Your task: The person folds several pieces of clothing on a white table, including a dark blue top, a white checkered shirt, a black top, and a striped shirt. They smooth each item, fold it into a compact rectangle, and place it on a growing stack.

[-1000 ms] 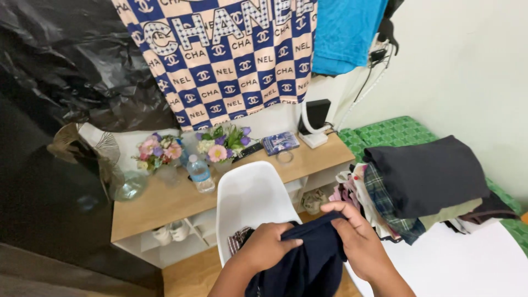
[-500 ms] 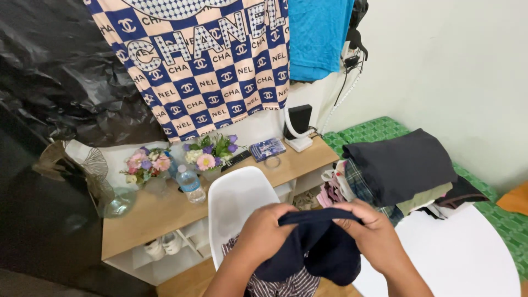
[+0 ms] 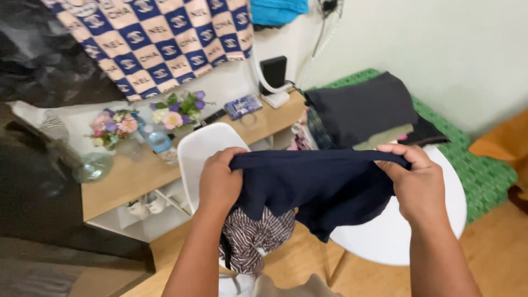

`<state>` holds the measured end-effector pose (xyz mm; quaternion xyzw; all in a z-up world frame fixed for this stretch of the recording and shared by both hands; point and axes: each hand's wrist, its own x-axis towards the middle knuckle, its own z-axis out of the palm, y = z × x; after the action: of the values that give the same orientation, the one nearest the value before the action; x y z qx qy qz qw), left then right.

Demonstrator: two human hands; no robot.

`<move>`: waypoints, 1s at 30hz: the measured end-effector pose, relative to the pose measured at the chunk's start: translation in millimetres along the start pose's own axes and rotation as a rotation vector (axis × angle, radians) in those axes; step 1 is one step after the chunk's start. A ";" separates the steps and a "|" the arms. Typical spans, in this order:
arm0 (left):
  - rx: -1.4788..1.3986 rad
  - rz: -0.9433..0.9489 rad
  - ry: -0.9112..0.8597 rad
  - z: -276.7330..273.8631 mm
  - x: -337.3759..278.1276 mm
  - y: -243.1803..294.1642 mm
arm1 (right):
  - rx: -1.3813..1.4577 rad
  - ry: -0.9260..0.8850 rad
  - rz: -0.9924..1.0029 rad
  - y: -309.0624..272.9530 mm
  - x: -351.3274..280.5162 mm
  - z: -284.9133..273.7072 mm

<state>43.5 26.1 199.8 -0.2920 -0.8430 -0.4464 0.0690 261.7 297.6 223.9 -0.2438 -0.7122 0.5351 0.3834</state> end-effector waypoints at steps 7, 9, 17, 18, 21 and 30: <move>-0.070 0.010 0.069 45.7 -19.6 33.5 | -0.702 -0.006 -0.009 27.4 -13.3 -80.9; -0.037 0.008 0.049 57.1 -25.6 45.2 | -0.762 0.021 0.055 51.6 -11.2 -105.3; -0.022 0.000 -0.046 108.2 -54.7 78.5 | -0.907 0.204 0.057 106.4 -30.8 -187.4; -0.012 0.004 -0.056 114.1 -56.4 83.6 | -0.977 0.224 0.016 116.3 -30.3 -200.1; -0.109 -0.192 -0.161 119.3 -63.8 111.2 | -1.093 0.163 -0.023 162.8 -27.0 -243.1; 0.017 -0.267 -0.250 150.5 -88.4 128.2 | -0.158 0.118 0.829 127.0 -27.5 -246.6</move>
<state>208.7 162.6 168.7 -0.2302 -0.8801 -0.4047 -0.0934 468.9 457.7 128.4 -0.5684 -0.5696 0.5728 0.1561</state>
